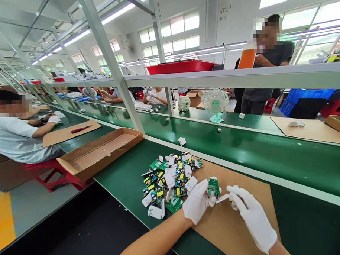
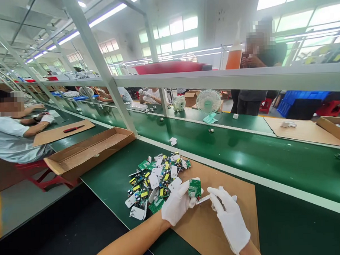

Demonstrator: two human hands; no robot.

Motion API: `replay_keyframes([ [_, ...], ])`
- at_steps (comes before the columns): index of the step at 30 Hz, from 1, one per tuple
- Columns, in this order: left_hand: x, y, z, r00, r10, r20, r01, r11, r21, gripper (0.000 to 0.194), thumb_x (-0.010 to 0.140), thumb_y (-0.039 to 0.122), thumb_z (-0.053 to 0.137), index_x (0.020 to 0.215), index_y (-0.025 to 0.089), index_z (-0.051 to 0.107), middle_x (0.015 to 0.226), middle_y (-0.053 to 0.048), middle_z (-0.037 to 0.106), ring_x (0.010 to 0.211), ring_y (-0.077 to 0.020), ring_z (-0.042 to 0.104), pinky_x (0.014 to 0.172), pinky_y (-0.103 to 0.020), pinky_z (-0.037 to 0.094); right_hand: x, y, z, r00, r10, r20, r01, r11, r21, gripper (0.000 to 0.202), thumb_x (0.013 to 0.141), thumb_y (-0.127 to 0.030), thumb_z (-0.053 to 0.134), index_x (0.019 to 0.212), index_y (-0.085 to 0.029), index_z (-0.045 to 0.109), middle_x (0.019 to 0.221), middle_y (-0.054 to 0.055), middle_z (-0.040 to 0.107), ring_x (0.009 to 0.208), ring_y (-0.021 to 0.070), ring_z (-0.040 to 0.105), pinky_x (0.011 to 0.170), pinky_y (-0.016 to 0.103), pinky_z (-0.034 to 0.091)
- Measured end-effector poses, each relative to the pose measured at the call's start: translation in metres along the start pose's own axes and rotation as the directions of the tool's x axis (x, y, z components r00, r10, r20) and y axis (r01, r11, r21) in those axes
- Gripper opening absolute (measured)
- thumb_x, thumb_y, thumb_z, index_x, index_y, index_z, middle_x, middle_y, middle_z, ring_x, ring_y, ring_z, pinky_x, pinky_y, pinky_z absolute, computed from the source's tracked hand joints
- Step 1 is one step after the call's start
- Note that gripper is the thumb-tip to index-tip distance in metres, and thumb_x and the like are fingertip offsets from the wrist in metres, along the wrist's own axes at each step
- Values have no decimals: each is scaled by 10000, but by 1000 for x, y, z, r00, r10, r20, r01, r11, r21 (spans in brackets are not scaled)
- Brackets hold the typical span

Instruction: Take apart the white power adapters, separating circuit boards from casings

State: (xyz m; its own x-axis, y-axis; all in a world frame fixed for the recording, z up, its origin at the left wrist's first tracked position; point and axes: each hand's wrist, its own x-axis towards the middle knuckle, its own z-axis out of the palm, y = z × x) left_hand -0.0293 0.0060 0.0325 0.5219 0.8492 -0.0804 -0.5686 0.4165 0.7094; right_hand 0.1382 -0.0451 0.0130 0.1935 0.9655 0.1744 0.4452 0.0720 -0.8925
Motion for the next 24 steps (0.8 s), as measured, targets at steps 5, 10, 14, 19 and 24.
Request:
replay_keyframes([
  [5, 18, -17, 32, 987, -124, 104, 134, 987, -94, 229, 804, 350, 629, 760, 128, 589, 645, 0, 521, 539, -74, 464, 503, -202, 335, -5, 3, -7, 997, 78, 15, -80, 974, 214, 342, 833, -462, 570, 1143, -317, 563, 1254, 28, 550, 1160, 248, 507, 1013, 426, 401],
  [10, 29, -43, 18, 978, -56, 200, 70, 996, -61, 350, 784, 413, 658, 965, 114, 640, 721, -39, 597, 539, -84, 497, 481, -209, 336, -3, 18, -3, 995, 60, -74, -41, 971, 235, 265, 794, -450, 637, 960, -249, 591, 948, 37, 610, 806, 196, 580, 742, 345, 515],
  [14, 25, -46, 12, 970, -69, 234, 81, 996, -39, 389, 798, 428, 642, 983, 86, 659, 738, -67, 607, 549, -93, 519, 487, -211, 373, -7, 25, 1, 970, -124, -207, 149, 983, 107, 147, 805, -383, 639, 910, -281, 641, 1013, 41, 573, 964, 230, 548, 786, 351, 496],
  [19, 18, -46, 17, 955, -90, 284, 104, 994, -34, 399, 806, 441, 633, 1009, 98, 655, 741, -70, 615, 536, -89, 515, 487, -205, 386, -10, 32, 4, 945, -202, -258, 199, 979, -39, 120, 814, -346, 626, 897, -284, 688, 989, 64, 570, 927, 251, 548, 774, 409, 489],
  [24, 20, -57, 8, 956, -70, 286, 73, 997, -1, 420, 833, 478, 585, 1005, 100, 648, 768, -68, 605, 537, -81, 503, 508, -208, 410, -12, 35, -2, 943, -311, -114, 278, 931, -238, 294, 849, -296, 561, 1125, -311, 661, 1081, 74, 613, 1013, 292, 546, 956, 545, 388],
])
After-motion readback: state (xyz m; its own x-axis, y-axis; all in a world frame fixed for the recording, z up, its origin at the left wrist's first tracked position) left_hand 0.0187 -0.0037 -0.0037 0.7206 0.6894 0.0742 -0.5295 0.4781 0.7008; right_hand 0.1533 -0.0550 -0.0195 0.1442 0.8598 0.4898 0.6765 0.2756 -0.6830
